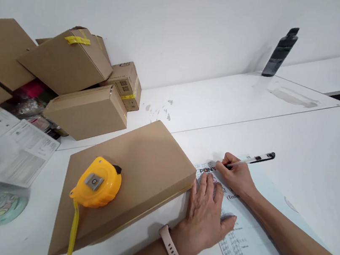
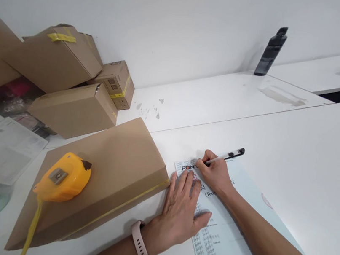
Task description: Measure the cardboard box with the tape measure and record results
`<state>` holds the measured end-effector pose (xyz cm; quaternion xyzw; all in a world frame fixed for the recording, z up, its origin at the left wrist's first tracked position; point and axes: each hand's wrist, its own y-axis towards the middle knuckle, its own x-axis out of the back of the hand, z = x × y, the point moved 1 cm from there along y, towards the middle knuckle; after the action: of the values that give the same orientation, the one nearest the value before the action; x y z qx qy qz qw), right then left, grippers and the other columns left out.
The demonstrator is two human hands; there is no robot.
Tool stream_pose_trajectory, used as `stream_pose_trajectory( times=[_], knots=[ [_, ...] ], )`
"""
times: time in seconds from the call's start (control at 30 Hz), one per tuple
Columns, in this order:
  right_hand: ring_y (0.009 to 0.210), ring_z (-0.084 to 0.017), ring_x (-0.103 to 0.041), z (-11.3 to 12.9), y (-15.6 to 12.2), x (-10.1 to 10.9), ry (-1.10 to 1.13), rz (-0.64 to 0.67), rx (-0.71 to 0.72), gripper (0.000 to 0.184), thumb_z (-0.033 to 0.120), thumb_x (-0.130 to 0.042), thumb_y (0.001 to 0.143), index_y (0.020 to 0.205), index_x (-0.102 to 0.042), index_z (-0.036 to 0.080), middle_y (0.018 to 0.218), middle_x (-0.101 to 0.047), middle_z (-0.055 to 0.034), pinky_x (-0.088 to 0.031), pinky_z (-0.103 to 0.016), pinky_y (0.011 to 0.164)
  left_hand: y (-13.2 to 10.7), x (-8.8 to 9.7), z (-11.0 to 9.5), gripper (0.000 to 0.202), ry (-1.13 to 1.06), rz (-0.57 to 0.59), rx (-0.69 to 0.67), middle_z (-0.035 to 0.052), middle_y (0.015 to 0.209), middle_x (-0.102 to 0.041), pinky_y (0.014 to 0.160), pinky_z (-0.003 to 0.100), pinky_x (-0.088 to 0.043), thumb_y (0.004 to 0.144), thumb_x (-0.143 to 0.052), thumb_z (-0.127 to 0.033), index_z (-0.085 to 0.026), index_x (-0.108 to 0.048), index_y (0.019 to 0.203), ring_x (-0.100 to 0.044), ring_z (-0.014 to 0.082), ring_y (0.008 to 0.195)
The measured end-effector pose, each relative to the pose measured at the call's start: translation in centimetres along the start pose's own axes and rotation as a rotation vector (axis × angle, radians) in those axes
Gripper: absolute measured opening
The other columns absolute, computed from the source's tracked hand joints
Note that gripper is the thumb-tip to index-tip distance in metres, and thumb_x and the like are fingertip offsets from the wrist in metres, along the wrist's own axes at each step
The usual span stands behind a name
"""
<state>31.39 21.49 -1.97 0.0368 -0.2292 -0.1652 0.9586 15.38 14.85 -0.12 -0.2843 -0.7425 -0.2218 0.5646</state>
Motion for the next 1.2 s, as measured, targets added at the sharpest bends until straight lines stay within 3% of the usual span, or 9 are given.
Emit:
stream_pose_trajectory(
  times=[0.57,1.2],
  knots=[
    [0.054,-0.013,-0.034,0.23,0.04,0.19,0.011,-0.013,0.008,0.024,0.027,-0.059,0.072,0.058,-0.039,0.026,0.054,-0.039,0.0048,-0.030,-0.031,0.052,-0.20,0.15,-0.06,0.074,-0.015,-0.027,0.003,0.0247,0.164,-0.031,0.125,0.057,-0.027,0.102,-0.031,-0.061,-0.006,-0.041,0.150,-0.019,0.0367,0.155],
    [0.054,-0.013,-0.038,-0.26,0.62,0.60,-0.013,-0.034,0.033,0.029,0.035,-0.062,0.077,0.061,-0.041,0.025,0.055,-0.042,0.0053,-0.032,-0.029,0.052,0.09,0.23,0.13,0.075,-0.027,0.030,0.008,0.0248,0.166,-0.027,0.125,0.060,-0.022,0.102,-0.035,-0.060,-0.005,-0.037,0.153,-0.014,0.0370,0.156]
  ],
)
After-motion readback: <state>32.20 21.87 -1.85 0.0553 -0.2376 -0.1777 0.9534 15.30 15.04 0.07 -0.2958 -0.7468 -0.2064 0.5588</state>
